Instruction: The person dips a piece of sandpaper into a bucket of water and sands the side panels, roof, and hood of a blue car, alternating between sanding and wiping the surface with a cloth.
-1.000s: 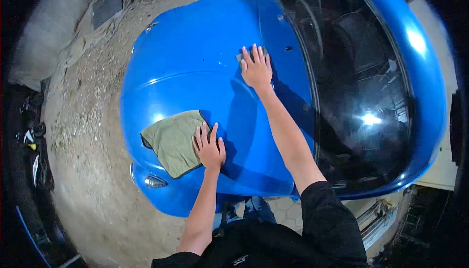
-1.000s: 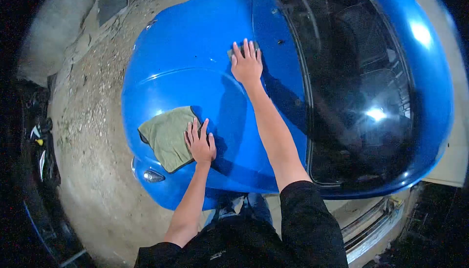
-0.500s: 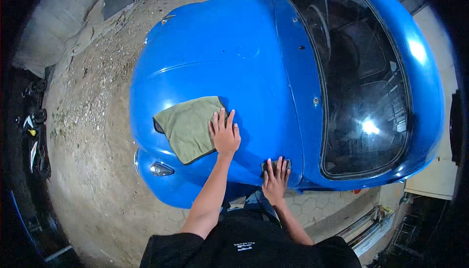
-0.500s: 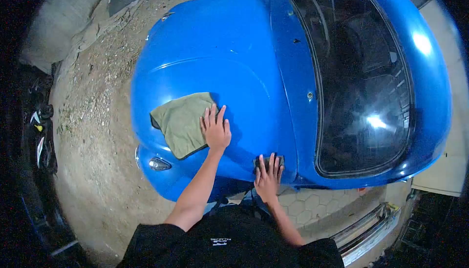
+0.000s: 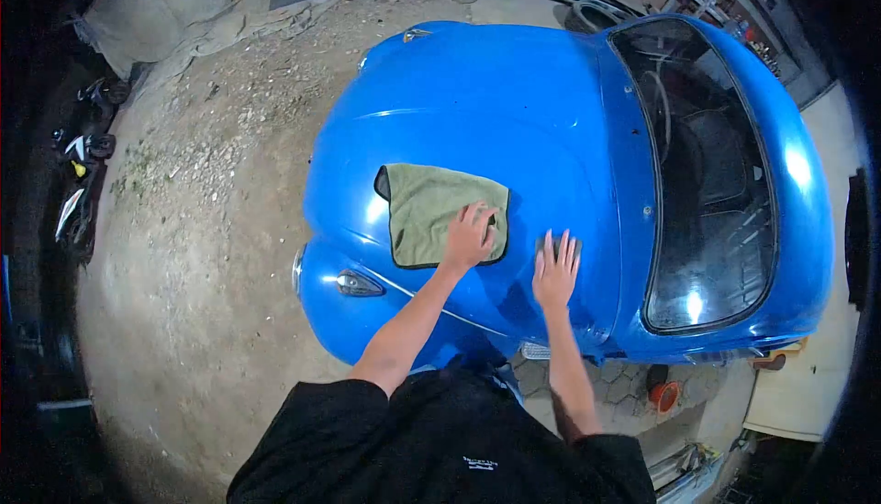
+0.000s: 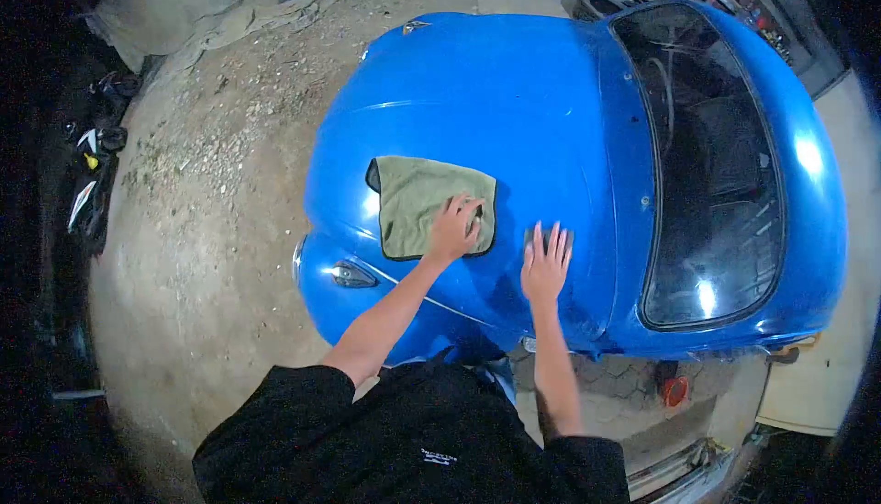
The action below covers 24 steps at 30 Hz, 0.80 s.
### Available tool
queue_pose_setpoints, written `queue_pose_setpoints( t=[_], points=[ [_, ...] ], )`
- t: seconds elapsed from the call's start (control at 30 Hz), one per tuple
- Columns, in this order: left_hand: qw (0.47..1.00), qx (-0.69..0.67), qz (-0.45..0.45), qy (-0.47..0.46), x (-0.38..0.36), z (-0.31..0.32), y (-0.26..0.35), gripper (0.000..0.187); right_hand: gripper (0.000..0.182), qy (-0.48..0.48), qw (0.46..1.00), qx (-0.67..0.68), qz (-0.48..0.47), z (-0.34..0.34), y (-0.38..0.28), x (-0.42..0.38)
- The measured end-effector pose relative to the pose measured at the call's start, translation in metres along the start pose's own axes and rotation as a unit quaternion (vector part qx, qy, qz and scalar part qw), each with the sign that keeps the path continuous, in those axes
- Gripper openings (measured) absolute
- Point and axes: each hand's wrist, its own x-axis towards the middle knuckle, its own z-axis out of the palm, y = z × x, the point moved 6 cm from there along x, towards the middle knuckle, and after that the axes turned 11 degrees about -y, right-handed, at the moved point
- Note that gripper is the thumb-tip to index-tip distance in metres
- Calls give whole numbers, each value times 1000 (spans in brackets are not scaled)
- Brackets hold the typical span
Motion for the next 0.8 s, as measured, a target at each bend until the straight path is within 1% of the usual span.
queue_pose_setpoints(
  t=[0.07, 0.1, 0.13, 0.2, 0.27, 0.33, 0.4, 0.43, 0.47, 0.53, 0.57, 0.67, 0.7, 0.73, 0.77, 0.8],
  points=[
    [989, 144, 11, 28, -4, -8, 4, 51, 53, -26, 999, -16, 10, 0, -8, -63],
    [988, 148, 2, 31, -6, -2, 1, 53, 54, -52, 997, -35, 35, 18, 1, -90],
    [988, 152, -9, 33, -9, 8, -5, 54, 54, -88, 995, -18, 53, 13, 3, -105],
    [988, 153, -24, 27, -10, 16, -13, 55, 53, -111, 992, -9, 52, 3, 8, -97],
    [989, 145, -38, 15, -9, 16, -15, 55, 52, -48, 996, -10, 68, -8, 23, -51],
    [989, 141, -39, 10, -13, 18, -14, 55, 51, 49, 996, -36, 58, -11, 51, 23],
    [989, 139, -43, 14, -10, 17, -17, 55, 52, 68, 992, -66, 78, -4, 68, 106],
    [991, 124, -55, 10, -9, 16, -18, 53, 51, 66, 990, -82, 95, 0, 62, 143],
    [989, 129, -70, 7, -9, 16, -18, 54, 51, 63, 987, -100, 111, 0, 50, 165],
    [986, 139, -97, -5, -8, 15, -19, 55, 51, 18, 997, -58, -42, 13, -2, 168],
    [987, 126, -102, 11, -9, 16, -21, 53, 50, 0, 992, -39, -120, 14, -18, 170],
    [981, 151, -120, 5, -9, 19, -26, 52, 50, -96, 966, 55, -233, 6, -1, 159],
    [980, 153, -129, -4, -8, 20, -27, 52, 51, -119, 966, 22, -228, 2, 16, 178],
    [980, 150, -133, -5, -8, 20, -27, 52, 50, -148, 971, -97, -161, -10, 29, 216],
    [980, 149, -134, -6, -7, 20, -28, 52, 48, -15, 989, -58, -138, -4, 61, 244],
    [980, 148, -133, -8, -7, 19, -26, 52, 47, 56, 992, -29, -112, 5, 87, 279]
  ],
)
